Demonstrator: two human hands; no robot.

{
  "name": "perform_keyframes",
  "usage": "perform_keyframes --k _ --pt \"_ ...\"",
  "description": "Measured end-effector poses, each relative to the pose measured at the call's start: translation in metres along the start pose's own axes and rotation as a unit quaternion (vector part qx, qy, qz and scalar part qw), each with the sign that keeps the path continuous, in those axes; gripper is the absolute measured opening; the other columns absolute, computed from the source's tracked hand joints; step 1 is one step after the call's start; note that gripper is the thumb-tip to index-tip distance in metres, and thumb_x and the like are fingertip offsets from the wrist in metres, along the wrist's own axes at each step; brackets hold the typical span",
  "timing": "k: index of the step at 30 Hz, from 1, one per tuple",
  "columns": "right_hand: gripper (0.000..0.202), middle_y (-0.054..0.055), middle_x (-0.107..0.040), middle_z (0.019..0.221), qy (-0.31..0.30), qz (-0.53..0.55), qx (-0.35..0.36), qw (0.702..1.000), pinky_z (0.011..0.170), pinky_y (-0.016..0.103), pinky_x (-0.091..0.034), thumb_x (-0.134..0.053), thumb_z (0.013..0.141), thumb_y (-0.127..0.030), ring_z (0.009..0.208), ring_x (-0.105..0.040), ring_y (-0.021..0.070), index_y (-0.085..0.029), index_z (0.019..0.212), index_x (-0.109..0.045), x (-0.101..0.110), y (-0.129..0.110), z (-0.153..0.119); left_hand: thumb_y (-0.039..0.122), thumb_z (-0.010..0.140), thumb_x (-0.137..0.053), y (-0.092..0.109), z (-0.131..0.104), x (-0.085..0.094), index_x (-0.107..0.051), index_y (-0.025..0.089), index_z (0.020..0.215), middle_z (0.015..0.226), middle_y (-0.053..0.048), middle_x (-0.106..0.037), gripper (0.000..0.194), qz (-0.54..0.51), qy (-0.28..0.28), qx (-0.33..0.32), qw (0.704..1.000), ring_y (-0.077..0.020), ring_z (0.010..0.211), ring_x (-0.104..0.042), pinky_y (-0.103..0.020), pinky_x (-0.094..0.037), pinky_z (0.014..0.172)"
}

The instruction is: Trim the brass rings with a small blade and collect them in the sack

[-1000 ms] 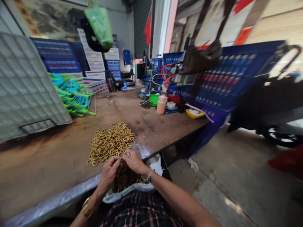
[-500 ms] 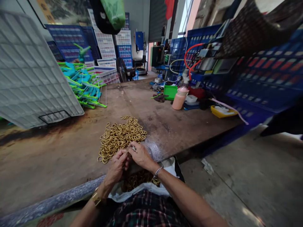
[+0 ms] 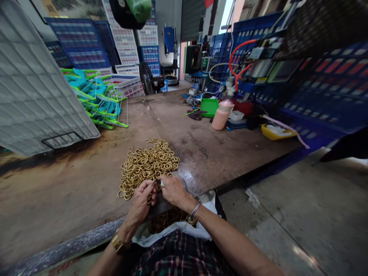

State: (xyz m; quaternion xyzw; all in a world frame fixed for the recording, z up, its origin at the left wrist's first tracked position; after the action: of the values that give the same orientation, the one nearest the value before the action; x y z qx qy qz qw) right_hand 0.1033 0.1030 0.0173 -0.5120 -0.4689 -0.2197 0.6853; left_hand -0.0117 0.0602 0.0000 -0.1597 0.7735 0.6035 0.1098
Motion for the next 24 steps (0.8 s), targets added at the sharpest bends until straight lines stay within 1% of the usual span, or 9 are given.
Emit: perform_keyframes --k 2,5,10,14,20,24 --pt "0.020 0.006 -0.066 0.083 -0.025 -0.050 0.017 0.998 0.061 0.024 -0.031 -0.044 0.077 -0.012 0.075 -0.059 0.0160 -0.018 0.090 -0.058 -0.0021 -0.0038 -0.0035 0.045 0.073 -0.060 -0.0014 0.0002 0.0009 -0.050 0.018 0.074 0.058 0.006 -0.047 0.029 0.018 0.000 -0.007 1.000 -0.0046 0.043 -0.040 -0.016 -0.031 0.039" --pt "0.020 0.006 -0.066 0.087 -0.036 -0.080 0.023 0.996 0.060 0.025 -0.030 -0.044 0.077 -0.012 0.077 -0.059 0.0160 -0.018 0.091 -0.057 -0.0031 -0.0082 -0.0053 0.046 0.075 -0.057 -0.0029 0.0000 0.0018 -0.049 0.018 0.074 0.059 0.006 -0.047 0.029 0.045 0.002 -0.021 0.999 -0.0050 0.044 -0.041 -0.016 -0.033 0.039" --pt "0.020 0.005 -0.066 0.089 -0.046 -0.093 -0.002 0.995 0.059 0.025 -0.029 -0.041 0.080 -0.013 0.077 -0.060 0.0163 -0.019 0.094 -0.055 -0.0014 -0.0104 -0.0048 0.047 0.075 -0.056 -0.0044 0.0000 0.0027 -0.049 0.018 0.074 0.058 0.006 -0.047 0.030 0.088 0.017 -0.028 0.996 -0.0054 0.043 -0.041 -0.016 -0.034 0.039" --pt "0.021 0.007 -0.067 0.089 -0.055 -0.102 -0.018 0.993 0.059 0.025 -0.030 -0.038 0.083 -0.015 0.077 -0.061 0.0169 -0.018 0.095 -0.054 -0.0020 -0.0090 -0.0048 0.047 0.076 -0.054 -0.0053 -0.0003 0.0027 -0.049 0.018 0.073 0.057 0.006 -0.046 0.030 0.115 0.024 -0.040 0.992 -0.0062 0.043 -0.042 -0.016 -0.034 0.039" --pt "0.023 0.010 -0.067 0.086 -0.081 -0.130 -0.031 0.988 0.059 0.025 -0.034 -0.040 0.080 -0.013 0.077 -0.062 0.0190 -0.015 0.098 -0.054 -0.0078 -0.0070 -0.0031 0.046 0.078 -0.052 -0.0040 -0.0009 0.0022 -0.048 0.019 0.072 0.057 0.006 -0.047 0.028 0.136 0.005 -0.052 0.989 -0.0067 0.045 -0.043 -0.017 -0.035 0.040" --pt "0.025 0.012 -0.067 0.083 -0.072 -0.143 -0.047 0.986 0.059 0.025 -0.035 -0.041 0.078 -0.009 0.076 -0.063 0.0202 -0.014 0.099 -0.053 -0.0062 -0.0057 0.0016 0.046 0.079 -0.051 0.0025 -0.0049 0.0011 -0.046 0.019 0.070 0.057 0.006 -0.047 0.029 0.140 0.002 -0.047 0.989 -0.0061 0.044 -0.042 -0.017 -0.034 0.040"
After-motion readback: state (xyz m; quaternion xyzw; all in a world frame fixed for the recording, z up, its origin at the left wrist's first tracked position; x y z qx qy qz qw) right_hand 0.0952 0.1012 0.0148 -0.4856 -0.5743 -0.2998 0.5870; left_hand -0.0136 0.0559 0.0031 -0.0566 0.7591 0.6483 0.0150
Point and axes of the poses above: each hand's wrist, its own z-axis towards the middle knuckle, its own x-axis out of the back of the hand, y = z × x, the point moved 4 cm from there along z, towards the middle knuckle
